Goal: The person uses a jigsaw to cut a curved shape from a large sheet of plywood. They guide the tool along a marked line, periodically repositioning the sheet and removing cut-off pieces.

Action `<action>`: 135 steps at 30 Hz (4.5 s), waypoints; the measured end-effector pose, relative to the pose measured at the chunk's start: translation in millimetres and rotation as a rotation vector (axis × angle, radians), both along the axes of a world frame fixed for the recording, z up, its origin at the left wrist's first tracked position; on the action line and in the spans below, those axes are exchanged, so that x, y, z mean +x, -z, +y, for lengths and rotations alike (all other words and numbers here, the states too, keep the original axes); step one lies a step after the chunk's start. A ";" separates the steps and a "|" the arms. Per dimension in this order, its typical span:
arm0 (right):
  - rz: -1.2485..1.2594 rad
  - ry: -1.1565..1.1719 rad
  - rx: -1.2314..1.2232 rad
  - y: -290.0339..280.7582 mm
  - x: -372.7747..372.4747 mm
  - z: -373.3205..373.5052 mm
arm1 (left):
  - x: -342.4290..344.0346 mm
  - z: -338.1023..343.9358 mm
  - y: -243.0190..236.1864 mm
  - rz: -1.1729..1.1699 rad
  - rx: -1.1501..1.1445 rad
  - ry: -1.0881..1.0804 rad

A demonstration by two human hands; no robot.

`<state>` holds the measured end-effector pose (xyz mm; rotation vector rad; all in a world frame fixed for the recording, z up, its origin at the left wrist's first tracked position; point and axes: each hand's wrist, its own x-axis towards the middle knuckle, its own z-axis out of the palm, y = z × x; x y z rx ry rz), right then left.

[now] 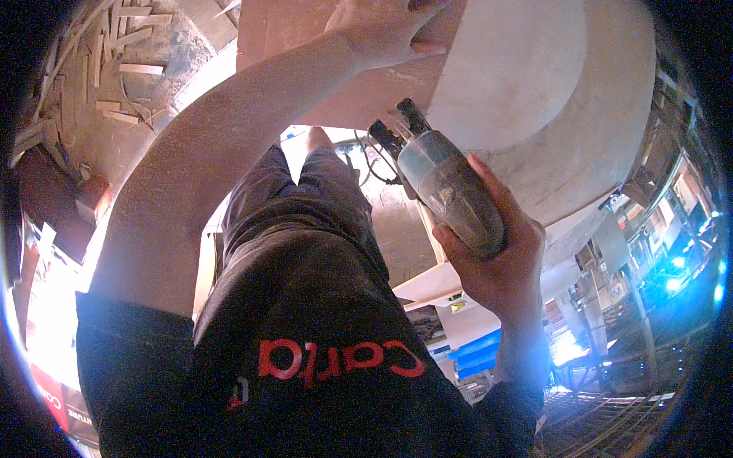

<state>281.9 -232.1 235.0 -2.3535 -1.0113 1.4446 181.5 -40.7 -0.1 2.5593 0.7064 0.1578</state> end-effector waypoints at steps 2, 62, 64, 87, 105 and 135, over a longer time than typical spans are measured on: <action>-0.013 -0.043 0.008 -2.2 -2.6 0.4 | 2.3 -1.4 1.8 0.030 0.010 -0.008; -0.152 -0.590 1.466 50.9 -138.4 -58.2 | -141.4 -151.2 -104.4 -1.021 -1.875 -0.063; -0.145 -0.645 1.398 50.3 -138.2 -55.2 | -144.1 -141.5 -108.2 -1.034 -1.915 -0.005; -0.572 -0.948 1.340 94.7 -167.5 -58.6 | -160.4 -106.1 -150.6 -1.020 -2.064 0.369; 0.315 -0.667 0.602 87.2 -170.7 -42.4 | -176.3 -97.4 -157.5 -0.982 -2.064 0.436; -0.271 -0.822 1.204 139.0 -137.1 -76.3 | -146.0 -69.8 -55.8 -1.144 -0.587 0.257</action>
